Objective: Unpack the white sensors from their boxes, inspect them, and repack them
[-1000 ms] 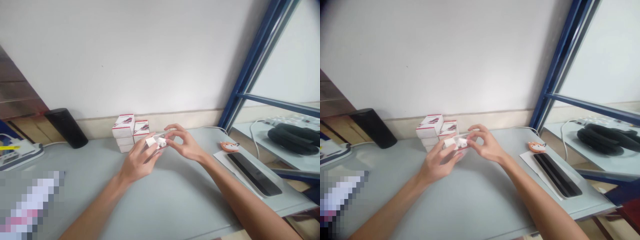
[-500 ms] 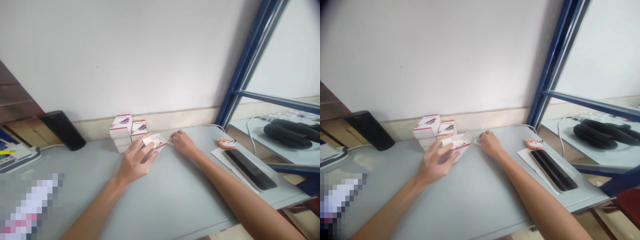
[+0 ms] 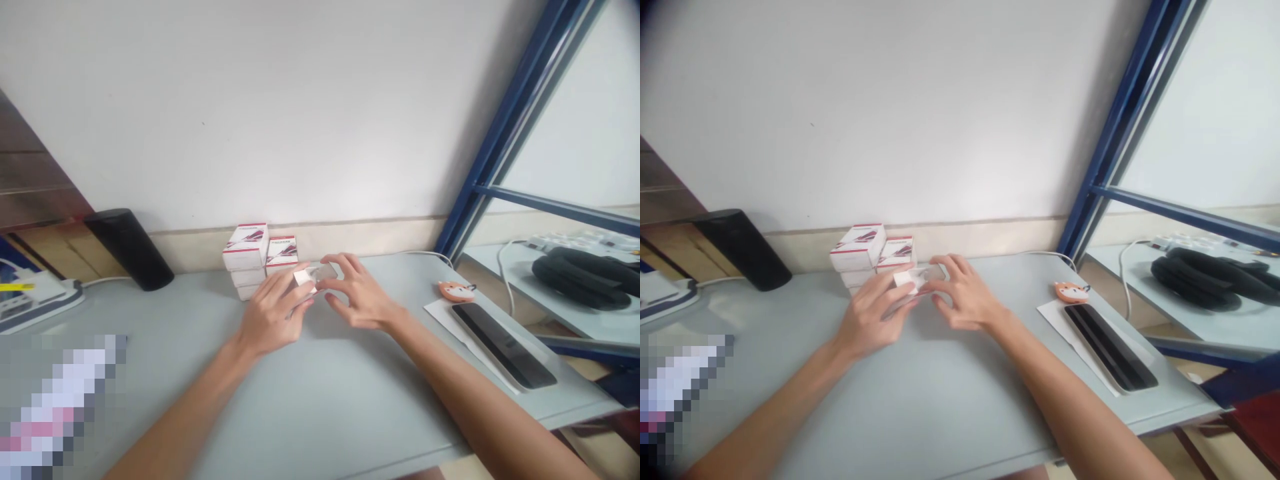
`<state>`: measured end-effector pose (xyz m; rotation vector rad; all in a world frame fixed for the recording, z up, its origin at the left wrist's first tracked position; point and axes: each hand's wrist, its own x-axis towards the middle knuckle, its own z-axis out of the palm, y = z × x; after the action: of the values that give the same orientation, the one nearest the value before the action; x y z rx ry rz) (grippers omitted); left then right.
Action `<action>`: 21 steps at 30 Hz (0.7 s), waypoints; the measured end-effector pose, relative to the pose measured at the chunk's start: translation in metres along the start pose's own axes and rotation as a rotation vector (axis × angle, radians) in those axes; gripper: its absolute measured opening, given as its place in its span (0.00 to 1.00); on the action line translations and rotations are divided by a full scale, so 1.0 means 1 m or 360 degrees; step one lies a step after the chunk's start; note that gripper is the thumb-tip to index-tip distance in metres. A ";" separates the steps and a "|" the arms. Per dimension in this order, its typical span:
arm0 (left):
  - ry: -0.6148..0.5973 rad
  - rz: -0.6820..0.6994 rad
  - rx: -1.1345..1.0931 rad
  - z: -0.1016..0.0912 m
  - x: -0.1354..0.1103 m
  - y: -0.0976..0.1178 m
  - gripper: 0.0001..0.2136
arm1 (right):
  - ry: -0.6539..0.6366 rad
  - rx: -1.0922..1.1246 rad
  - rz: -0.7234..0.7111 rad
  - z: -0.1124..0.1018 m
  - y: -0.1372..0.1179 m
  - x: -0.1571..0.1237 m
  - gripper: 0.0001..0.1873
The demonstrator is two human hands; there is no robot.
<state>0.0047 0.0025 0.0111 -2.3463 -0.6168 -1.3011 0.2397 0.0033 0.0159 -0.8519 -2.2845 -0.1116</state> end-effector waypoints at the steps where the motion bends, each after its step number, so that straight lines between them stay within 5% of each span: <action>1: 0.0001 -0.0005 -0.0003 0.000 0.000 -0.001 0.18 | -0.0013 -0.0038 -0.0011 0.000 0.002 0.000 0.15; 8: -0.0015 -0.0129 0.0041 -0.003 -0.003 -0.009 0.17 | 0.0133 -0.0088 0.0046 0.004 0.017 0.003 0.11; 11: 0.0020 -0.0157 0.0057 -0.003 -0.004 -0.011 0.17 | 0.0233 -0.0096 0.0383 0.006 0.028 0.001 0.10; 16: 0.0019 -0.0164 0.0019 -0.003 -0.004 -0.011 0.17 | -0.0263 -0.0275 0.1087 0.012 0.055 -0.010 0.10; 19: 0.0003 -0.0123 0.0006 -0.003 -0.003 -0.010 0.17 | -0.0436 -0.0279 0.1106 0.014 0.063 -0.015 0.09; 21: -0.0002 -0.0097 -0.0024 -0.004 -0.001 -0.009 0.17 | -0.0357 -0.0246 0.1039 0.009 0.059 -0.013 0.09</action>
<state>-0.0034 0.0077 0.0128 -2.3578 -0.6860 -1.3346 0.2775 0.0445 -0.0078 -1.7179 -2.0926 0.1083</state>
